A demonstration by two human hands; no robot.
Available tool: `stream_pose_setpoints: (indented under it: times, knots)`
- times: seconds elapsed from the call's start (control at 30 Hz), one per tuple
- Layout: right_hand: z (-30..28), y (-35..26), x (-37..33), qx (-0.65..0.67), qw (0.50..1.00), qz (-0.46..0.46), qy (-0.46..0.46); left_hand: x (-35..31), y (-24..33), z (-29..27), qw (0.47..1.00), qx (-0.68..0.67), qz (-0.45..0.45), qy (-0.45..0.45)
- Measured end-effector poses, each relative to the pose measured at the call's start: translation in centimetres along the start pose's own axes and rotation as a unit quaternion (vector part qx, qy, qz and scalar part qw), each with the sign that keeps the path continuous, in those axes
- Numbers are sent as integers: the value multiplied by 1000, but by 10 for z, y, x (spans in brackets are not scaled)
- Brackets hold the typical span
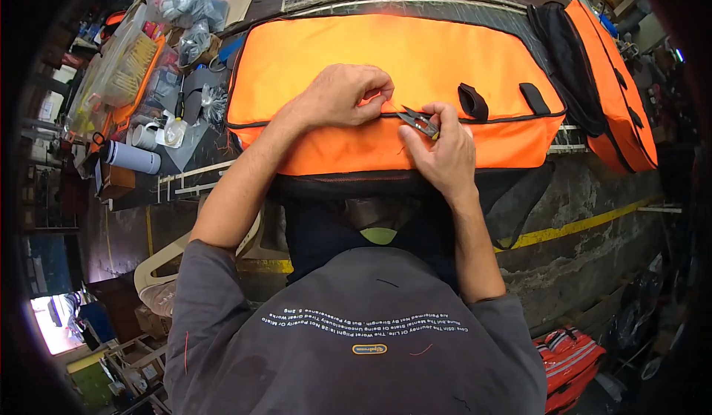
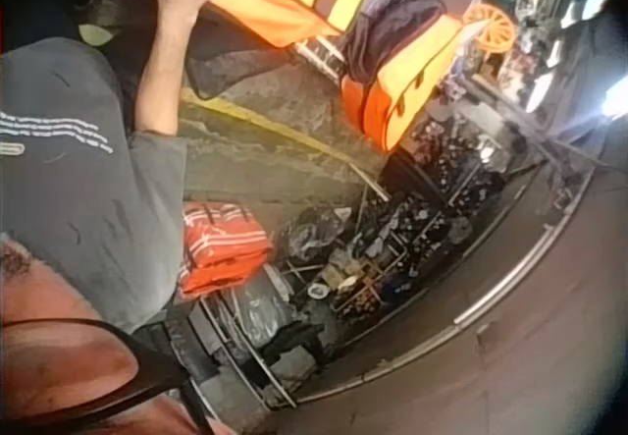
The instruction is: Trimming loose threads from manufactured orange bags using thread snips.
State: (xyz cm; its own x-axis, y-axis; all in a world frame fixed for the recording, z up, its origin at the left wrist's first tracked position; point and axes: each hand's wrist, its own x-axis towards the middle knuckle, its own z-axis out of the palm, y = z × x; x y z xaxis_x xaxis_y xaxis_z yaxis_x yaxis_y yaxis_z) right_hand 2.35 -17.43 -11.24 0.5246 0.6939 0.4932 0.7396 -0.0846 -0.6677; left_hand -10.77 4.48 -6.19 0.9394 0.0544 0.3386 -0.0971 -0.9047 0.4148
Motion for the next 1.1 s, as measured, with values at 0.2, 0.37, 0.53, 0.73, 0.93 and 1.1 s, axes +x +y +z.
stream_pose_setpoints:
  times: [0.2,0.37,0.53,0.73,0.93,1.1]
  knots:
    - [-12,-2,3,70,995,71,-11,0,11,3,996,-55,-72,-3]
    - [-11,-6,9,50,997,43,-33,-3,10,9,989,-120,-88,13]
    - [-8,-5,13,21,998,37,-56,-4,14,10,987,-127,-95,0]
    - [-13,1,13,25,997,35,-70,-3,17,12,985,-137,-102,11]
    - [-66,29,9,5,990,126,65,-48,36,14,970,69,-95,212]
    - [-149,153,11,-191,926,182,271,-91,49,32,935,256,-188,160]
